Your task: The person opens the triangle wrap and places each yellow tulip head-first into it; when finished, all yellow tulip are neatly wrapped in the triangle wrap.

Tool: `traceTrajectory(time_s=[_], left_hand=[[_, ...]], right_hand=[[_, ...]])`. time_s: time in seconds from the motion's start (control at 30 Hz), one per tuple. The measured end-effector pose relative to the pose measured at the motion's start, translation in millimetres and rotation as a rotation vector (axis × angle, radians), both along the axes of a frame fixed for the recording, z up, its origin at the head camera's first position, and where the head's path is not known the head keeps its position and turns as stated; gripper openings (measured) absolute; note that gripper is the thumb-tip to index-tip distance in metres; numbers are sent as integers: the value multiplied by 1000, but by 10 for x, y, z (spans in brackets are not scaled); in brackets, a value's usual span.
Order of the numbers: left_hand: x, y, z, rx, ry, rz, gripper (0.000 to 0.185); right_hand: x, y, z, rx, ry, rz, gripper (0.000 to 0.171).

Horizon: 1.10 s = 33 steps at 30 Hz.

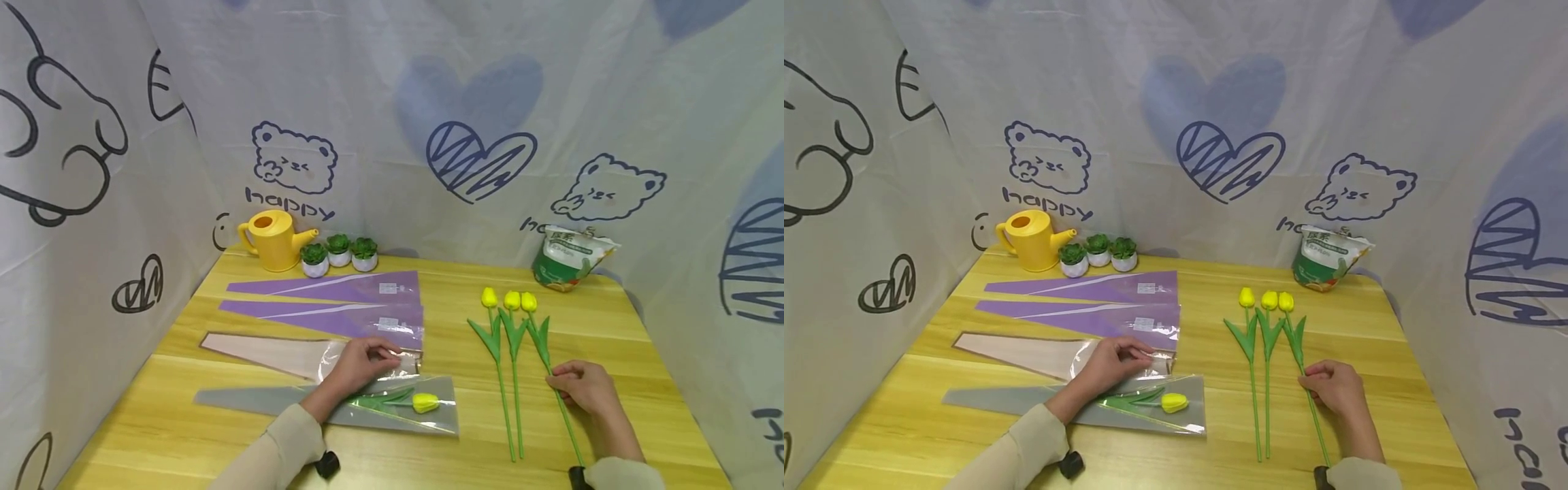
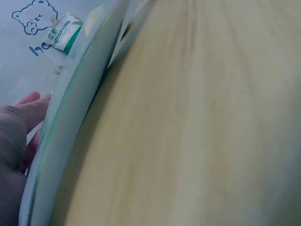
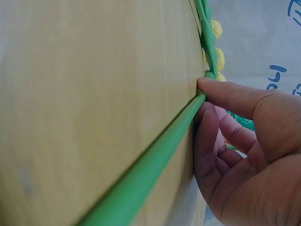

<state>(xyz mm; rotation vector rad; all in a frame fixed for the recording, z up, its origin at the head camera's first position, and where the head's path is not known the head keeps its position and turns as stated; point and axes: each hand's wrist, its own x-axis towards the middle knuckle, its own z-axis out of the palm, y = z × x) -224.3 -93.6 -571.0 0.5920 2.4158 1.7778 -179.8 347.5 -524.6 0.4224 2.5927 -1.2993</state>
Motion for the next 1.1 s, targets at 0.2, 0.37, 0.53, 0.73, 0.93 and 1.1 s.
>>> traceTrajectory(time_s=[0.2,0.37,0.53,0.73,0.93,1.1], left_hand=[[-17,-13,22,26,26,50,17],[-40,-18,67,24,42,83,13],[-58,-9,141,64,30,80,13],[-65,-16,180,72,53,93,11],[-60,-34,223,44,62,99,11],[-95,-36,239,45,84,106,12]], right_hand=[[6,-7,-3,15,15,2,30],[26,-22,13,16,32,-10,30],[58,-26,48,32,56,-37,31],[79,-22,125,60,89,-51,34],[101,-61,227,23,130,-89,38],[120,-145,323,-27,167,-112,37]])
